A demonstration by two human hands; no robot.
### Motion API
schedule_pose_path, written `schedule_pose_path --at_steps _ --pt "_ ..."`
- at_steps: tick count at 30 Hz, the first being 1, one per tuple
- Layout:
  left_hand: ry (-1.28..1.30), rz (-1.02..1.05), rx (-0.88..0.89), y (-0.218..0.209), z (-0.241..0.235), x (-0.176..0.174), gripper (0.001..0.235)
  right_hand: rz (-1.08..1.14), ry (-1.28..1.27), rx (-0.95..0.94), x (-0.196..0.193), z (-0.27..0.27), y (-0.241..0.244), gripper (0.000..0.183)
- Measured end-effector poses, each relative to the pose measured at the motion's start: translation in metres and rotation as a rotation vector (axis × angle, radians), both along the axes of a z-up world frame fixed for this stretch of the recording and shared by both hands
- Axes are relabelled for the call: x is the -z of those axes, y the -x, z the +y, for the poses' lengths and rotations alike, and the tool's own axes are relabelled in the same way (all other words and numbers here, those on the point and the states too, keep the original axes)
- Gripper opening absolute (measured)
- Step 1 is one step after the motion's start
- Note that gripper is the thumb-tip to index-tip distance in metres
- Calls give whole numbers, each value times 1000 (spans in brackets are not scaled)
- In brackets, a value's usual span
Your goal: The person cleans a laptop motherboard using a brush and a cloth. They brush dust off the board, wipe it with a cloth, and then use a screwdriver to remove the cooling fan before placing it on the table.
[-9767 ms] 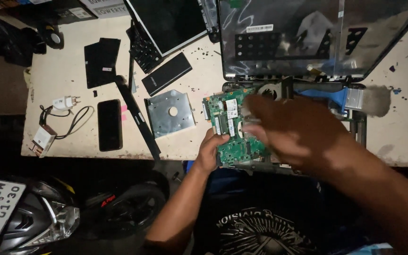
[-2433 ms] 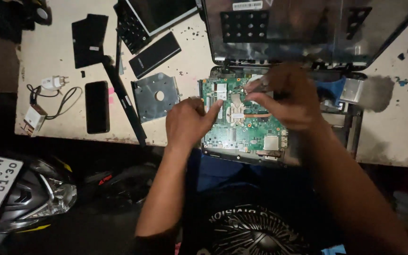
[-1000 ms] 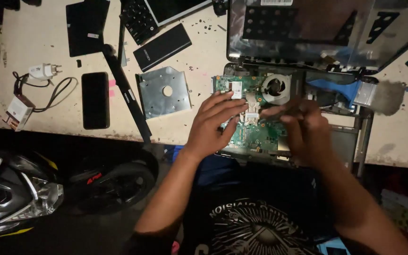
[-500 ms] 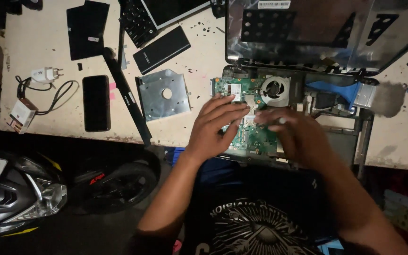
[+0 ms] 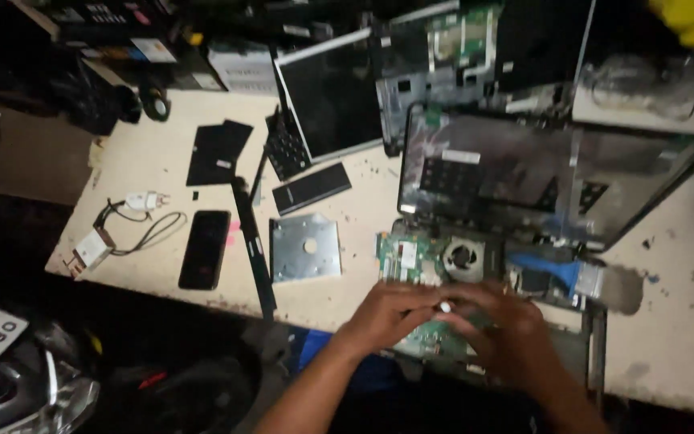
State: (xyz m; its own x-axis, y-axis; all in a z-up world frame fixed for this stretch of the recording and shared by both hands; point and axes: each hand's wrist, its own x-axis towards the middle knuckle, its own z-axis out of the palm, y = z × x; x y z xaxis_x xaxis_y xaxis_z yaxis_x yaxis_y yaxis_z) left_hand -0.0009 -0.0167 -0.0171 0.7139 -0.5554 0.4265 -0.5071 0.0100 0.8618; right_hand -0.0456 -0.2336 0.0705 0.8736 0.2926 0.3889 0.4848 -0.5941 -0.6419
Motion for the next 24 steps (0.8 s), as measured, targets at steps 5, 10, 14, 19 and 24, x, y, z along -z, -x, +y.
schedule_pose_path --at_steps 5,10,14,19,24 --pt "-49 35 -86 -5 -2 17 24 23 11 164 30 2 6 29" --pt "-98 118 -77 -4 -4 -3 25 181 19 322 14 8 8 36" --pt "-88 17 -40 -4 -5 -20 19 210 55 362 9 12 9 30" --pt "-149 -5 -5 -5 -6 -33 26 -77 44 308 -4 18 5 20" --pt "-94 -39 -13 -7 -5 -18 19 67 -87 74 12 -3 7 18"
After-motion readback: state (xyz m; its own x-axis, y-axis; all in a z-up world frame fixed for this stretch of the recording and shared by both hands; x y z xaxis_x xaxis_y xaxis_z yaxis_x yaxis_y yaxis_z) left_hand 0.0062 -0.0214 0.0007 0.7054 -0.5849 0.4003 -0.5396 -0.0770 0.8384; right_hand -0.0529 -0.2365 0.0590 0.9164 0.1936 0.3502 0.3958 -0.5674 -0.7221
